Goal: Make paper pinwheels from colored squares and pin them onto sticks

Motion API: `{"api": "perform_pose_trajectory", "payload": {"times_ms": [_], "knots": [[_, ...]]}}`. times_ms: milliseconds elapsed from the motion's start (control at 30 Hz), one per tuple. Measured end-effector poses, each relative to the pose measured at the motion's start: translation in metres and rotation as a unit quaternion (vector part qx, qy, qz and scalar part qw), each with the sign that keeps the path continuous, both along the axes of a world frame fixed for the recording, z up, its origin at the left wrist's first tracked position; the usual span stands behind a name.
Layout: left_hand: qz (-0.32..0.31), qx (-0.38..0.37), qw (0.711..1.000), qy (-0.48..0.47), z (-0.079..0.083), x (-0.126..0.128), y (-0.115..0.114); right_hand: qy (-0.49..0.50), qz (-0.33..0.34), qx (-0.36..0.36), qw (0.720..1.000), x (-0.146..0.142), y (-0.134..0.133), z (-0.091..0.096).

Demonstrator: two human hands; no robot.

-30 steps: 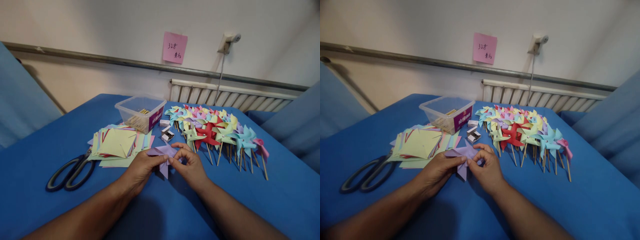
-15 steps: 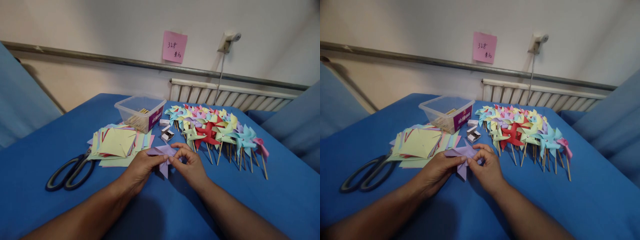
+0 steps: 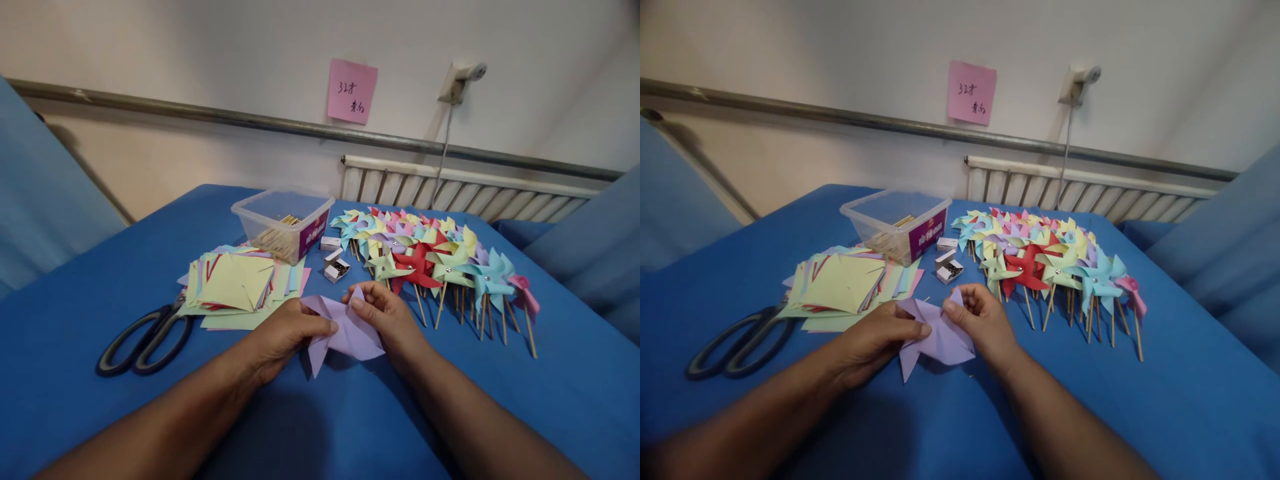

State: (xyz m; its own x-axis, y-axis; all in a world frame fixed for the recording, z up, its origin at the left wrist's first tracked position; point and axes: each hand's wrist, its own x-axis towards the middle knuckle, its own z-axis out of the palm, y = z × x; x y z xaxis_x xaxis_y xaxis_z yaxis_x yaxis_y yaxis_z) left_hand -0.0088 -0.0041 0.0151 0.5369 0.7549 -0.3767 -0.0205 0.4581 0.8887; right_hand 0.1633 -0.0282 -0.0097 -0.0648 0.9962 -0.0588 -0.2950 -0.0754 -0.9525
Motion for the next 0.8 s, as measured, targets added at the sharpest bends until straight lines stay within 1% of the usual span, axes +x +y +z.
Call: {"api": "perform_pose_trajectory", "payload": {"times_ms": [100,200,267,333,400,433,500,567,633,700,800], "knots": [[-0.054,-0.017,0.998,0.031,0.003,-0.001,-0.001,-0.019,0.066,-0.026,0.997,0.003,-0.003,0.005],[-0.087,-0.021,0.995,0.050,0.004,-0.002,-0.001,-0.055,0.121,-0.025,0.991,0.005,-0.005,0.006],[-0.096,-0.011,0.994,0.056,0.003,-0.003,0.000,-0.061,0.144,-0.016,0.988,0.005,-0.007,0.005],[-0.095,0.002,0.994,0.062,0.002,-0.004,0.000,-0.065,0.144,-0.008,0.987,0.003,-0.007,0.003],[-0.074,0.012,0.994,0.076,0.000,-0.004,0.001,-0.068,0.111,-0.002,0.991,0.000,-0.007,0.002],[-0.051,0.016,0.995,0.083,-0.001,-0.004,0.002,-0.069,0.080,0.000,0.994,-0.003,-0.006,0.000],[0.009,0.023,0.997,0.076,-0.002,-0.002,0.002,-0.060,-0.004,0.003,0.998,-0.008,-0.006,-0.002],[0.055,0.029,0.997,0.034,-0.002,0.001,0.002,-0.032,-0.090,0.004,0.995,-0.012,-0.004,-0.006],[0.069,0.028,0.997,-0.011,-0.002,0.004,0.000,-0.003,-0.148,0.003,0.989,-0.015,-0.003,-0.010],[0.075,0.022,0.997,-0.029,-0.003,0.008,-0.003,0.012,-0.180,0.003,0.984,-0.016,-0.003,-0.013],[0.089,0.017,0.995,-0.035,-0.008,0.012,-0.007,0.019,-0.192,0.008,0.981,-0.019,-0.004,-0.014]]}}
